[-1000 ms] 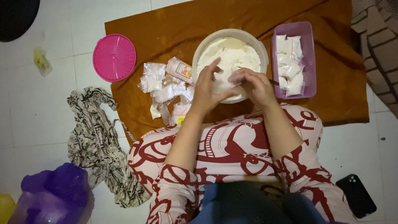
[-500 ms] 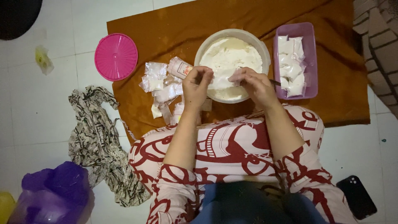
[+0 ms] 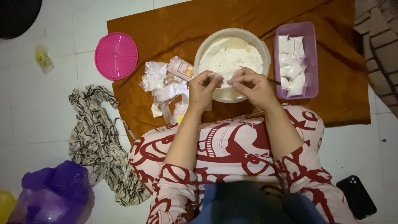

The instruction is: The person fills individual plastic bags with white powder by scooping it from a large bowl with a spoon, then seals each bag by hand. The filled bags are placed into a container.

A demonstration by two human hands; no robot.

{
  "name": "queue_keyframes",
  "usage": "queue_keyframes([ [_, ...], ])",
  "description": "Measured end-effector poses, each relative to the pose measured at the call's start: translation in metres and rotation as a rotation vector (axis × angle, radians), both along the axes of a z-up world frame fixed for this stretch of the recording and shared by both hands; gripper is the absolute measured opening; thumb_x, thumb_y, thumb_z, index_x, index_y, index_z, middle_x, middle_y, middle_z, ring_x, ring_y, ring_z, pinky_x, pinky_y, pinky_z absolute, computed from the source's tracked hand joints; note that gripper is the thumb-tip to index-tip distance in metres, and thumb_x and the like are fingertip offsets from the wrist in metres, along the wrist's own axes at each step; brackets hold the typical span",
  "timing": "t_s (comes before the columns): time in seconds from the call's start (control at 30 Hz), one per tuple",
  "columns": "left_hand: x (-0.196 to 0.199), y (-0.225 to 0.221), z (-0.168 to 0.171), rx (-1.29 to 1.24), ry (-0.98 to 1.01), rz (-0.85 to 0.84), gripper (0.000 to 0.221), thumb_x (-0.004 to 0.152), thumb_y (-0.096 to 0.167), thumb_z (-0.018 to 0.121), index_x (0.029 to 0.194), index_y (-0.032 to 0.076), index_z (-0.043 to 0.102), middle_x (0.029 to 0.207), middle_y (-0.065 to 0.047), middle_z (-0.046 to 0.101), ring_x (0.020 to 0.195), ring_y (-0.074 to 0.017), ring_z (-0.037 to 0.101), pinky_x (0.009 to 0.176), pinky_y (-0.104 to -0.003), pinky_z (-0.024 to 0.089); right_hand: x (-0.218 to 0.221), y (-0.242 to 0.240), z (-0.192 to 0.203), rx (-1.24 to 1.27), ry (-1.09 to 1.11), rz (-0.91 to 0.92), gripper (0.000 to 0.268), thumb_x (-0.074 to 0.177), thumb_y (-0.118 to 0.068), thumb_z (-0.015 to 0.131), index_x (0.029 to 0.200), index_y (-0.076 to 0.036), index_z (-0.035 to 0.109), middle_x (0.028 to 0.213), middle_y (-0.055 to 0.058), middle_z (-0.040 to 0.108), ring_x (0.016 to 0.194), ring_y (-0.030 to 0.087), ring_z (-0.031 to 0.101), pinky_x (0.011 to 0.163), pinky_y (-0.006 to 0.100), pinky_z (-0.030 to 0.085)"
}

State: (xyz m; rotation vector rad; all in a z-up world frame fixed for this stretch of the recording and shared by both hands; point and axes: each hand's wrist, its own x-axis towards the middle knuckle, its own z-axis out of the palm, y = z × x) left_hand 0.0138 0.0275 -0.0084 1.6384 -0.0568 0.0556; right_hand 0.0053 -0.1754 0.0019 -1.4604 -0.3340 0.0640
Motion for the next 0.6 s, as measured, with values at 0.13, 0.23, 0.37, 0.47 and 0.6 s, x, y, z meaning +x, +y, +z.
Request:
queue_keyframes([
  [0.13, 0.003, 0.002, 0.000, 0.043, -0.048, 0.050, 0.019, 0.098, 0.032, 0.072, 0.089, 0.016, 0.076, 0.071, -0.003, 0.074, 0.069, -0.0093, 0.069, 0.072, -0.027, 0.058, 0.000, 0.000, 0.001, -0.024, 0.034, -0.024, 0.009, 0.096, -0.006, 0.075, 0.097, 0.004, 0.076, 0.102, 0.013, 0.065, 0.101, 0.022, 0.061, 0.100, 0.040, 0.047],
  [0.23, 0.005, 0.006, 0.015, 0.069, -0.115, 0.115, 0.022, 0.093, 0.027, 0.077, 0.109, 0.015, 0.068, 0.106, -0.005, 0.074, 0.098, -0.0199, 0.069, 0.078, -0.032, 0.057, 0.002, 0.000, -0.002, -0.027, 0.023, -0.051, 0.011, 0.097, -0.009, 0.076, 0.097, 0.002, 0.076, 0.102, 0.013, 0.064, 0.103, 0.020, 0.060, 0.101, 0.039, 0.046],
  [0.37, -0.006, -0.001, 0.042, 0.757, -0.542, -0.025, 0.093, 0.069, 0.049, 0.093, 0.146, 0.019, 0.051, 0.154, -0.015, 0.043, 0.144, -0.0395, 0.037, 0.118, -0.064, 0.023, 0.002, -0.001, -0.008, -0.032, 0.015, -0.025, 0.013, 0.099, -0.011, 0.074, 0.096, 0.001, 0.077, 0.102, 0.012, 0.064, 0.102, 0.020, 0.060, 0.100, 0.040, 0.046],
  [0.47, -0.011, -0.008, 0.039, 0.995, -0.614, -0.036, 0.101, 0.056, 0.044, 0.100, 0.144, 0.023, 0.057, 0.155, -0.009, 0.046, 0.149, -0.0369, 0.033, 0.117, -0.075, 0.008, 0.000, -0.002, -0.006, -0.045, 0.013, -0.006, 0.016, 0.102, -0.012, 0.070, 0.096, 0.001, 0.077, 0.102, 0.012, 0.064, 0.102, 0.020, 0.059, 0.100, 0.040, 0.046],
  [0.6, -0.006, -0.010, 0.023, 1.045, -0.711, 0.017, 0.077, 0.067, 0.044, 0.096, 0.133, 0.023, 0.062, 0.140, -0.003, 0.060, 0.141, -0.0303, 0.047, 0.114, -0.079, 0.006, 0.000, -0.005, -0.013, -0.100, -0.063, 0.051, 0.020, 0.102, -0.012, 0.065, 0.095, 0.004, 0.076, 0.103, 0.015, 0.065, 0.102, 0.024, 0.061, 0.098, 0.042, 0.046],
])
